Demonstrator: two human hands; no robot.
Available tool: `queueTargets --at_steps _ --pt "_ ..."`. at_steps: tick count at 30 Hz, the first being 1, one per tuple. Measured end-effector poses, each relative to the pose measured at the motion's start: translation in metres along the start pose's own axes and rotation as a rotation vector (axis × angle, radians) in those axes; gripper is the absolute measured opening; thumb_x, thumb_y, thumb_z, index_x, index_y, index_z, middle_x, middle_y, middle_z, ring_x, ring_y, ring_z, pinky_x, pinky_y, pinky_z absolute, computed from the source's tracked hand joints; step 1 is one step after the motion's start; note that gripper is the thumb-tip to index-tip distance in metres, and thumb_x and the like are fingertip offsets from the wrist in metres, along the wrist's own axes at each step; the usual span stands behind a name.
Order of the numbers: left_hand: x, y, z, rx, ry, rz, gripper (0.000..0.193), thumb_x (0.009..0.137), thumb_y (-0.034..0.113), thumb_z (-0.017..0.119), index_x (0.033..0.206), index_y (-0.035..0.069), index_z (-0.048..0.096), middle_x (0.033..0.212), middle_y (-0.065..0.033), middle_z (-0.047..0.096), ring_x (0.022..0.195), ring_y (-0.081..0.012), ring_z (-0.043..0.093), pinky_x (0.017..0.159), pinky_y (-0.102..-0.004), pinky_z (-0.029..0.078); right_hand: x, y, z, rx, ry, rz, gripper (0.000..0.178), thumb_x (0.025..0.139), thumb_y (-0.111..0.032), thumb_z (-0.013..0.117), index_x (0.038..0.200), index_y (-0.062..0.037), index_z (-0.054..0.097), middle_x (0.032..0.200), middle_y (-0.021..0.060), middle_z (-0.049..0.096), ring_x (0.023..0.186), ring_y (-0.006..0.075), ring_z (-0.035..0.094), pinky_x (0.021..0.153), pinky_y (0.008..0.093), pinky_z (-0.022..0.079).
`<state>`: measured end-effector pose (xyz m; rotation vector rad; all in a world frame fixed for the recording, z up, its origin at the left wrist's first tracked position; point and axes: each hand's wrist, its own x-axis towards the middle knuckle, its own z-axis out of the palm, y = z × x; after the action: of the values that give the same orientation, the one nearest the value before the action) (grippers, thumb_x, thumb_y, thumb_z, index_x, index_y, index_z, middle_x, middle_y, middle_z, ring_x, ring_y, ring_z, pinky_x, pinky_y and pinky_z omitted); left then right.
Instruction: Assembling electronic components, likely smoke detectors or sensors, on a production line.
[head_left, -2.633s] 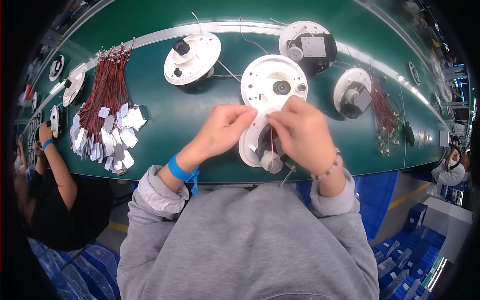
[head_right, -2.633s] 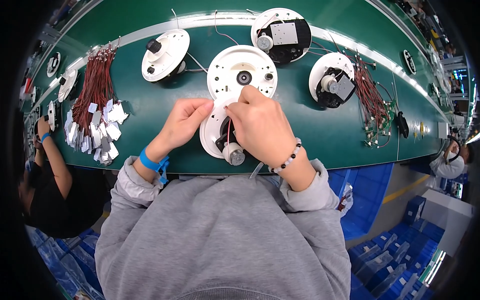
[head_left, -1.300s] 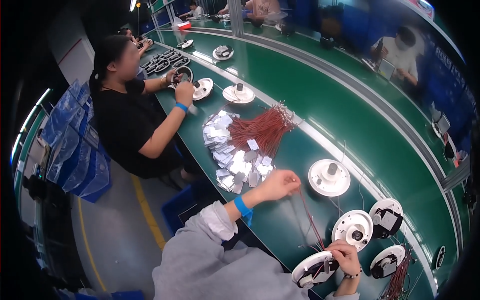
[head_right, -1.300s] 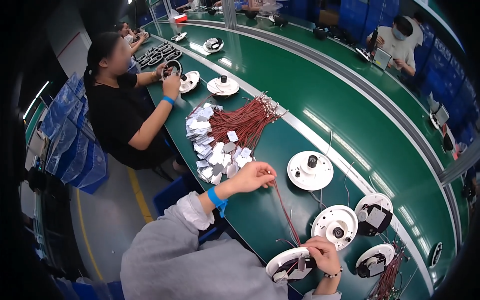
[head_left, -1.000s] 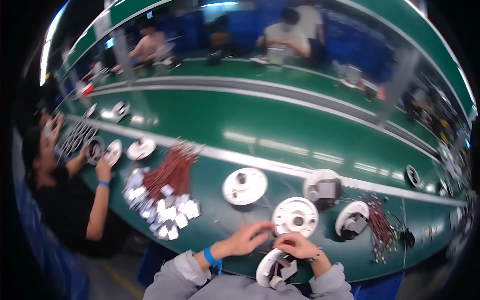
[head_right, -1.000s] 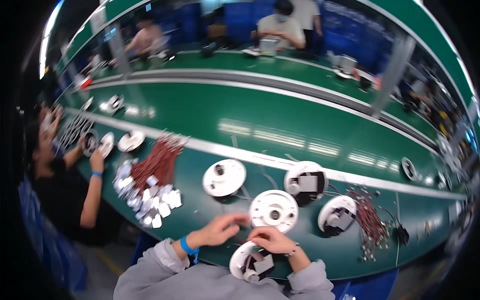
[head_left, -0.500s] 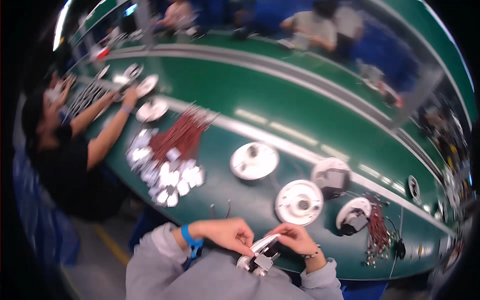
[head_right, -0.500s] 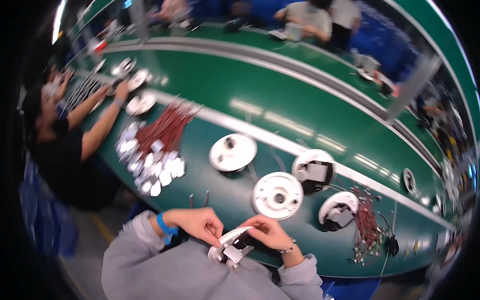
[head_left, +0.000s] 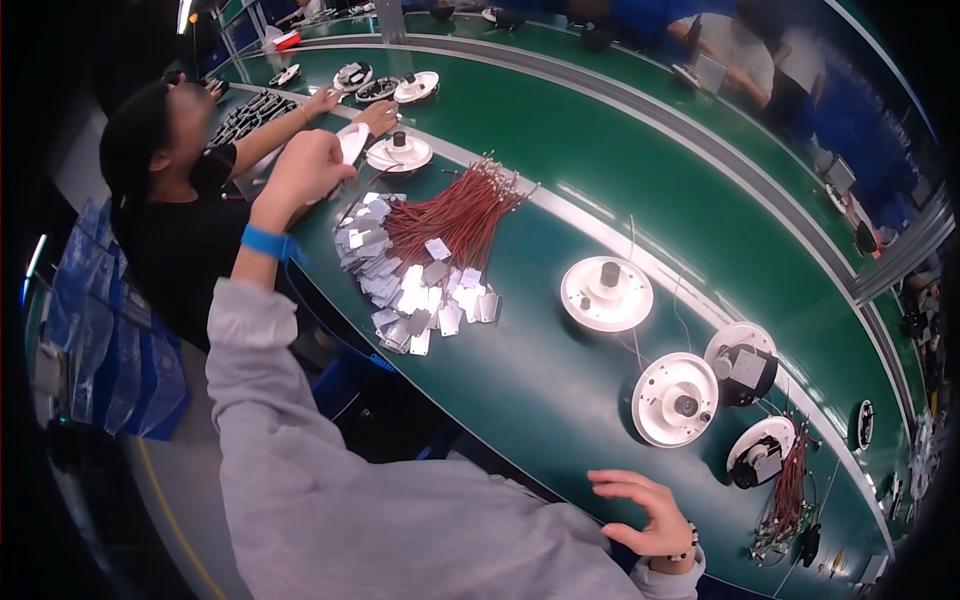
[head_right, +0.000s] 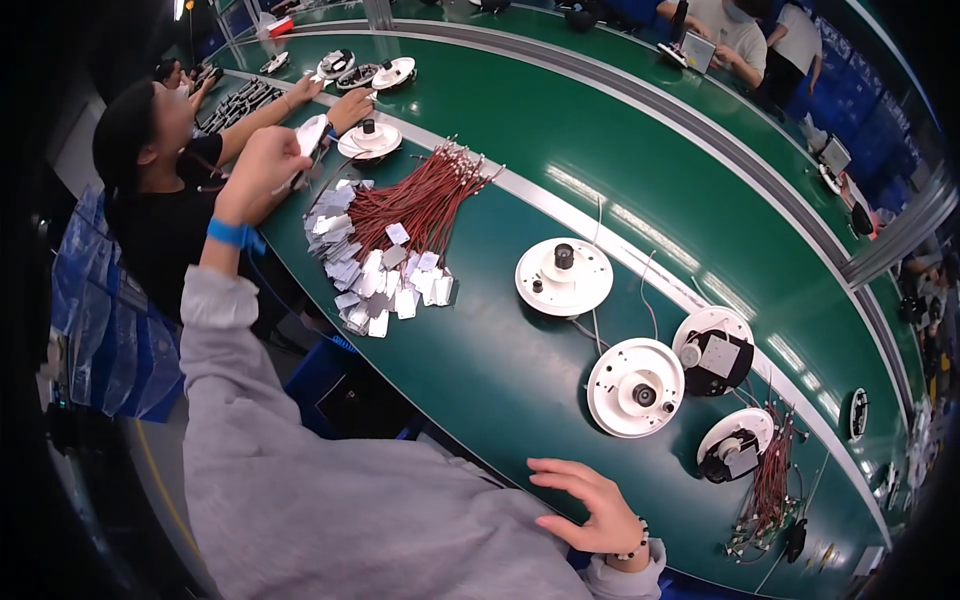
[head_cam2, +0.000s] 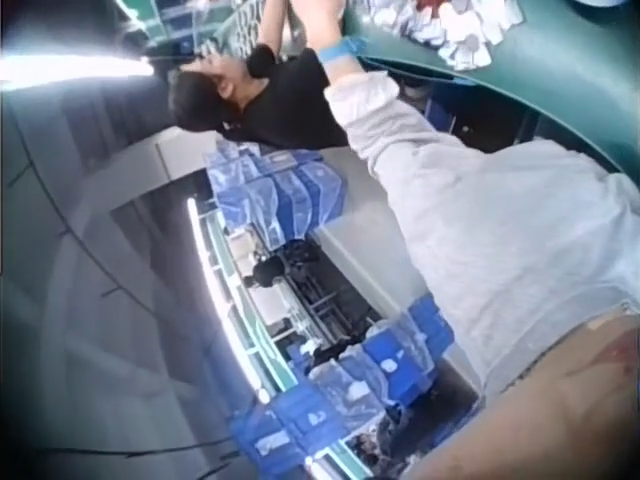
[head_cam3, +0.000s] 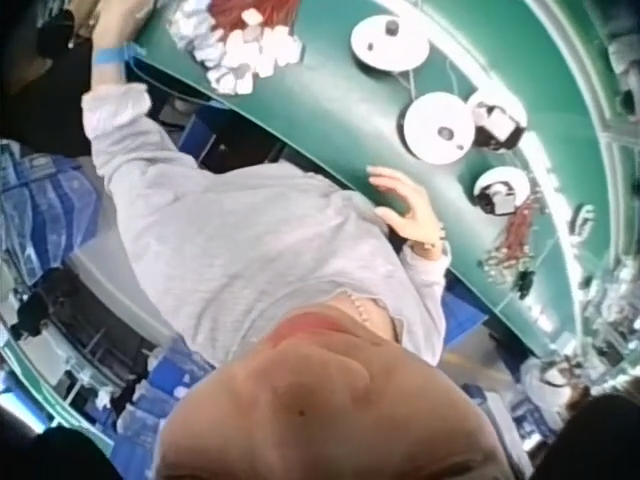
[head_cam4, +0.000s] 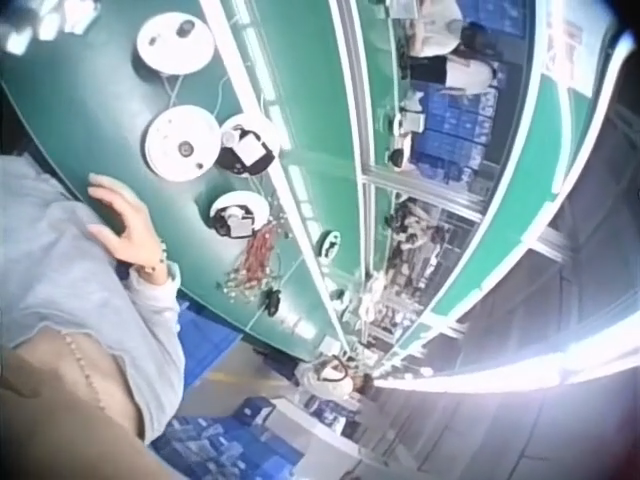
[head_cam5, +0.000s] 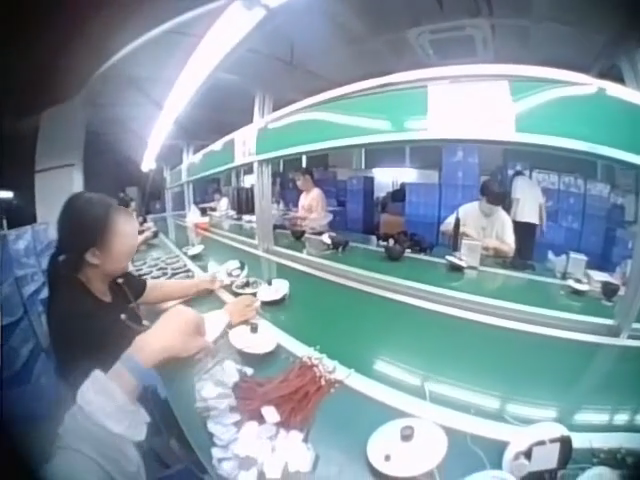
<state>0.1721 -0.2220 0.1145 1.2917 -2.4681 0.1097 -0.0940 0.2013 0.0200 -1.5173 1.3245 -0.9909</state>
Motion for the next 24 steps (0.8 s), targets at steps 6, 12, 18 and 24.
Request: queueTargets --at_steps 6,12,18,24 --pt "0.051 -0.045 0.094 0.223 -0.03 -0.012 0.027 0.059 0.016 0.067 0.081 0.004 0.056 0.086 -0.0174 0.057 0.083 -0.0342 0.054 0.073 -0.0403 0.044 -0.011 -0.003 0.0 -0.057 0.081 0.042 0.038 0.064 -0.013 0.066 0.098 0.0005 0.055 0.103 0.0149 0.056 0.092 0.0266 0.054 0.079 0.0314 0.042" --pt "0.041 -0.082 0.132 0.256 -0.033 -0.017 0.011 0.057 0.012 0.064 0.06 0.003 0.059 0.068 -0.0171 0.059 0.069 -0.0332 0.056 0.064 -0.0395 0.045 -0.017 0.0 -0.005 -0.066 0.092 0.071 0.035 0.067 -0.011 0.066 0.098 -0.0004 0.055 0.101 0.0113 0.057 0.09 0.0247 0.055 0.077 0.031 0.042" --pt "0.039 0.009 0.097 0.341 0.12 0.203 0.028 0.065 0.011 0.06 0.092 0.003 0.056 0.091 -0.0175 0.056 0.08 -0.0327 0.054 0.068 -0.0374 0.044 -0.025 0.002 -0.007 -0.057 0.139 0.087 0.034 0.067 -0.012 0.066 0.099 -0.0009 0.056 0.1 0.0102 0.058 0.089 0.0236 0.055 0.077 0.0303 0.043" --pt "-0.07 0.227 0.13 -0.491 0.01 0.851 0.043 0.055 0.007 0.068 0.095 0.004 0.054 0.107 -0.0123 0.049 0.101 -0.0322 0.045 0.085 -0.0402 0.036 -0.009 0.01 0.0 -0.028 0.169 -0.028 0.033 0.068 -0.011 0.065 0.098 -0.0008 0.056 0.098 0.011 0.058 0.088 0.0236 0.055 0.075 0.0302 0.043"
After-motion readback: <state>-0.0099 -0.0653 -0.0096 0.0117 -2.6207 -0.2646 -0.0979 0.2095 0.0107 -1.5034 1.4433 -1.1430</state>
